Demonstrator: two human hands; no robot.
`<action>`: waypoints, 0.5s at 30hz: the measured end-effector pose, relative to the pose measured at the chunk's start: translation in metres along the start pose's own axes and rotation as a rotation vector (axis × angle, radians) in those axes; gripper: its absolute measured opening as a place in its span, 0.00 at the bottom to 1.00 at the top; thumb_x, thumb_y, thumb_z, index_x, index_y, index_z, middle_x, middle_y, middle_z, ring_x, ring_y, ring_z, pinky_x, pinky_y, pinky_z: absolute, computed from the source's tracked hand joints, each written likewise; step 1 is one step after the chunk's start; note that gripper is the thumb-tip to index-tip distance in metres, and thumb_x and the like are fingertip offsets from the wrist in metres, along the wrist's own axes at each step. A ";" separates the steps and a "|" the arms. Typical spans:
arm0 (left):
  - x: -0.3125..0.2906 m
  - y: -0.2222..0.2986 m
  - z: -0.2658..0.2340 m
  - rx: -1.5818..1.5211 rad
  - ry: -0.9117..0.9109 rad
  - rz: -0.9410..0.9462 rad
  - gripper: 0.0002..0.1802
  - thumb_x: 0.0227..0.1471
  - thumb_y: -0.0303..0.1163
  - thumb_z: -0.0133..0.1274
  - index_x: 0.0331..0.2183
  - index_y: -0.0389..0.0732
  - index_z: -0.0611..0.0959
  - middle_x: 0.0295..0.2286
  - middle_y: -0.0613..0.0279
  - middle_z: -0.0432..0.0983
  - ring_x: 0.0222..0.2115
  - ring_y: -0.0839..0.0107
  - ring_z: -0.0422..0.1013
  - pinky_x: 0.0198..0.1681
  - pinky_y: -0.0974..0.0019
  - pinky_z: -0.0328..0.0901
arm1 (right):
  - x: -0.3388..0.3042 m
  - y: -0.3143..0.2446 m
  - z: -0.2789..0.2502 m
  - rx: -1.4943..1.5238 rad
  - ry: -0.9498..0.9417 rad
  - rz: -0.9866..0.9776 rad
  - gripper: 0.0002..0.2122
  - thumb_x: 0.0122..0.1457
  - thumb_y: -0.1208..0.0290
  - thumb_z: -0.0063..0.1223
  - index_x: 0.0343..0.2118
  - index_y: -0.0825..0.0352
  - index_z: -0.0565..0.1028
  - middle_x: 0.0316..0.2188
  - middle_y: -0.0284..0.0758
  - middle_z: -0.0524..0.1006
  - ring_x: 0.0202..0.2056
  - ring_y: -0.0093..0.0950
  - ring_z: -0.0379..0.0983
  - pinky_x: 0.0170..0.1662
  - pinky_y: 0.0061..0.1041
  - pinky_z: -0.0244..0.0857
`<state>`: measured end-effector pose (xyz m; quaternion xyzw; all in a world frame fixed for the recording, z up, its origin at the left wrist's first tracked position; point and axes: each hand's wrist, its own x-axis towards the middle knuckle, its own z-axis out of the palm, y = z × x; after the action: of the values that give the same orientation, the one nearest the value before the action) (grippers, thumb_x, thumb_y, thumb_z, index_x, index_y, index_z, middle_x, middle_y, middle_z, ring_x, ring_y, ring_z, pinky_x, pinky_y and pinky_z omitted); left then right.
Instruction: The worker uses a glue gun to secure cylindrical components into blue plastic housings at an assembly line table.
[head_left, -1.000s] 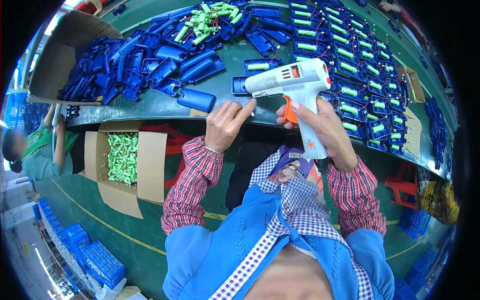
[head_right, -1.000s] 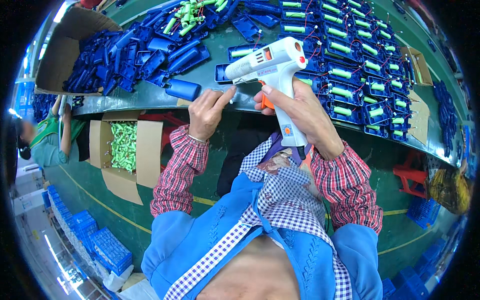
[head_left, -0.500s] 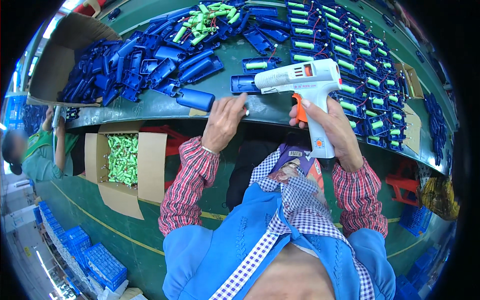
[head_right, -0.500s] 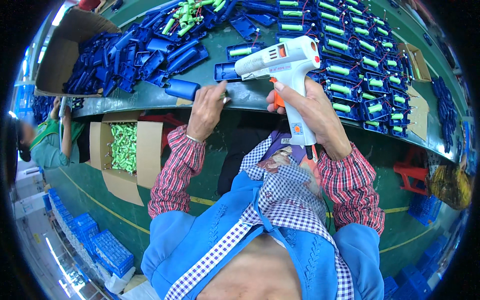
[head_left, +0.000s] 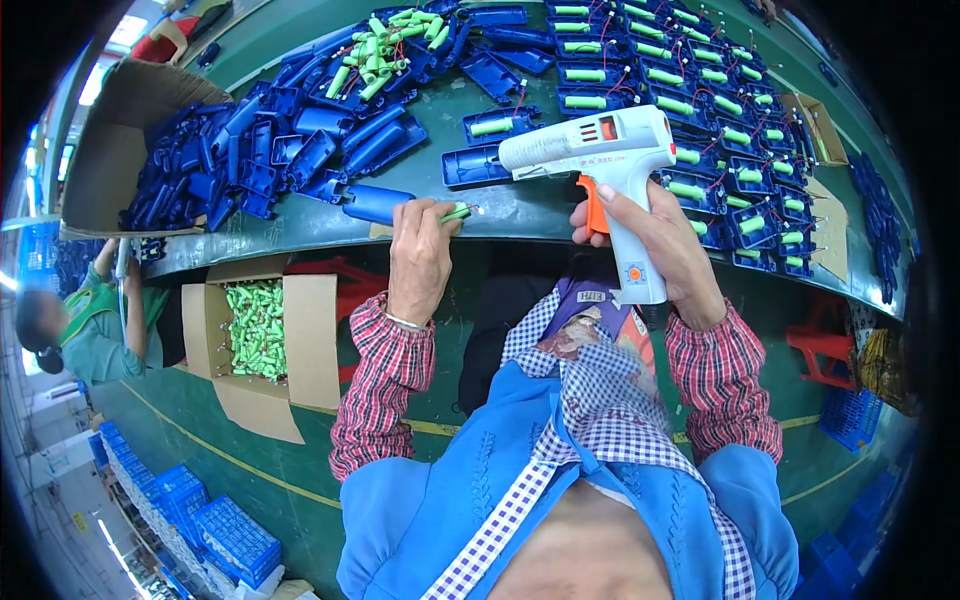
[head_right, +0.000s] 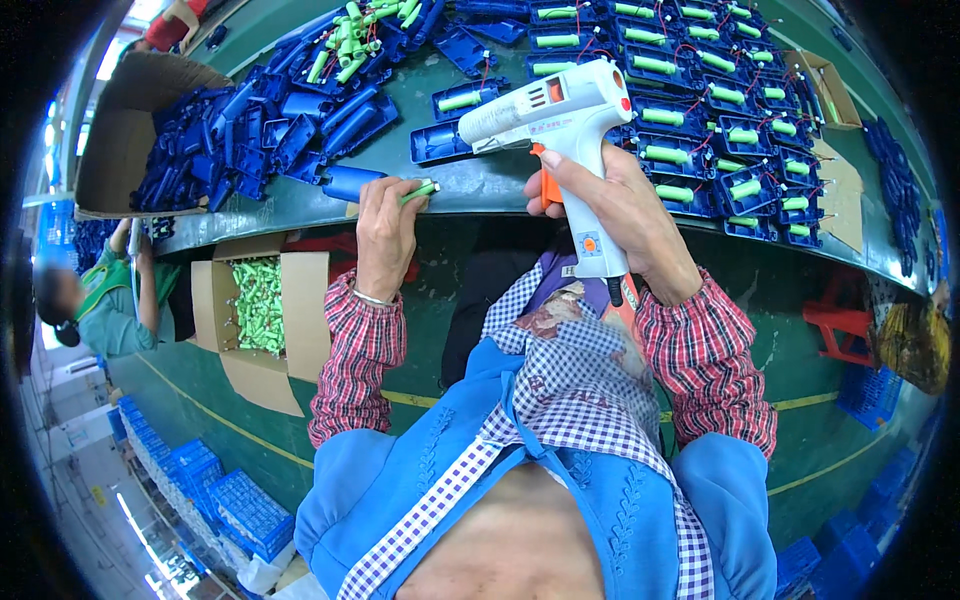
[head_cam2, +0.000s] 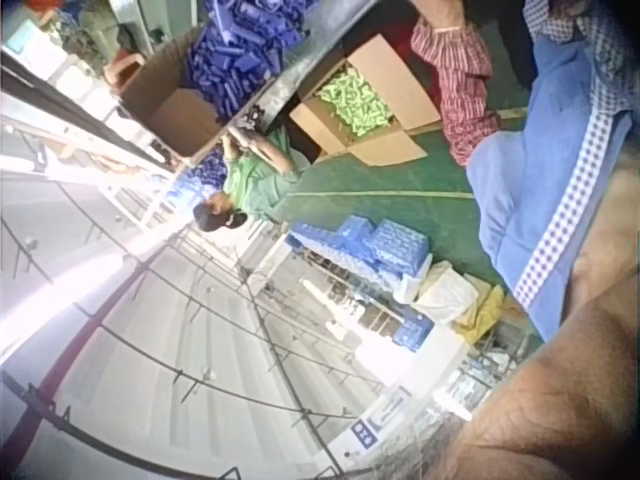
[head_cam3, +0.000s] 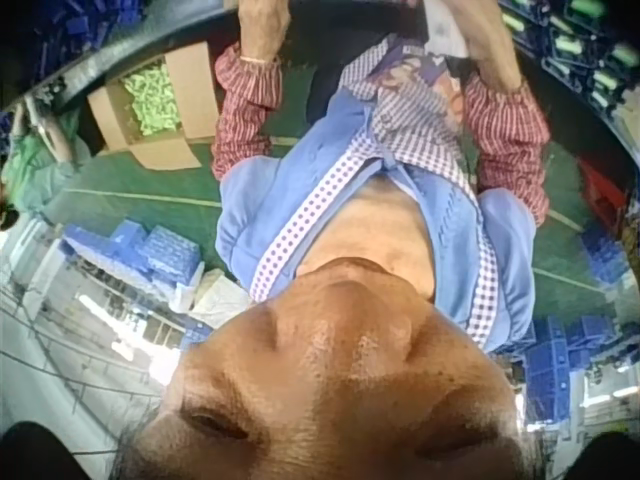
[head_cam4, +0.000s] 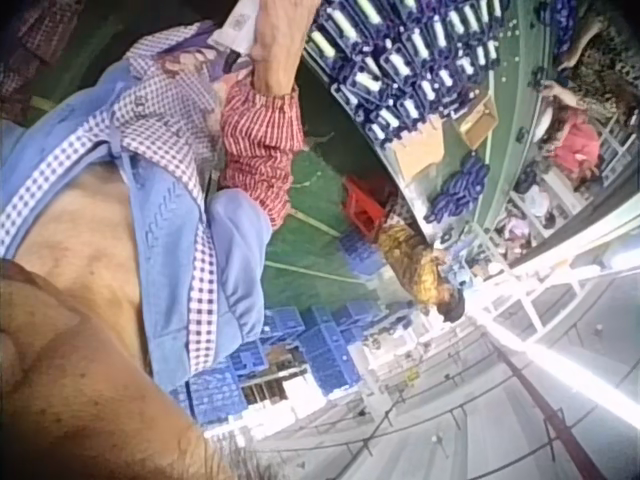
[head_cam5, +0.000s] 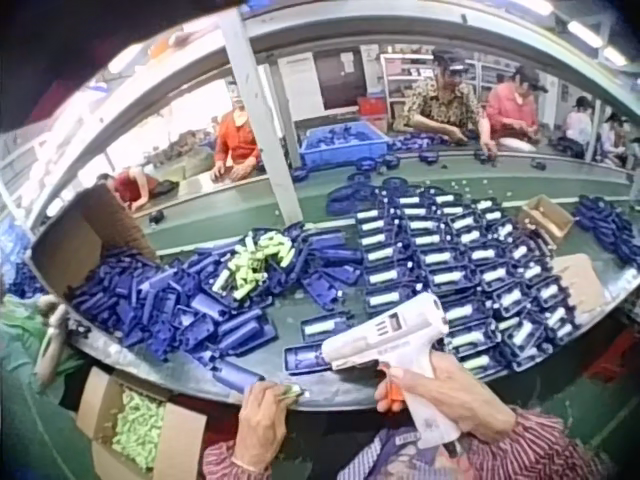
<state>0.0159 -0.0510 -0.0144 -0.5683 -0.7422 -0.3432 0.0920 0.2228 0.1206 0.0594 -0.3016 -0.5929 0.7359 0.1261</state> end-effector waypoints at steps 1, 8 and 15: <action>0.003 -0.001 0.001 -0.028 -0.018 0.001 0.10 0.45 0.20 0.58 0.34 0.33 0.77 0.32 0.51 0.71 0.35 0.54 0.68 0.37 0.56 0.64 | 0.001 0.002 -0.001 0.064 -0.012 -0.014 0.19 0.64 0.62 0.47 0.49 0.74 0.67 0.35 0.41 0.77 0.34 0.27 0.77 0.37 0.23 0.72; 0.063 -0.019 0.006 -0.156 0.048 -0.021 0.10 0.45 0.23 0.60 0.34 0.36 0.82 0.30 0.56 0.75 0.30 0.64 0.72 0.31 0.65 0.66 | 0.000 0.003 0.001 0.227 -0.017 -0.049 0.21 0.64 0.62 0.49 0.49 0.78 0.68 0.37 0.45 0.77 0.38 0.31 0.78 0.40 0.25 0.75; 0.076 -0.028 0.026 -0.109 -0.192 -0.011 0.09 0.43 0.24 0.60 0.32 0.36 0.83 0.32 0.55 0.73 0.36 0.59 0.71 0.38 0.61 0.66 | -0.003 0.005 -0.002 0.209 -0.040 -0.031 0.20 0.65 0.65 0.44 0.53 0.75 0.64 0.40 0.47 0.76 0.40 0.34 0.77 0.43 0.29 0.75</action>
<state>-0.0286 0.0211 -0.0046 -0.5985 -0.7309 -0.3277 -0.0126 0.2272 0.1193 0.0558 -0.2626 -0.5199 0.7976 0.1565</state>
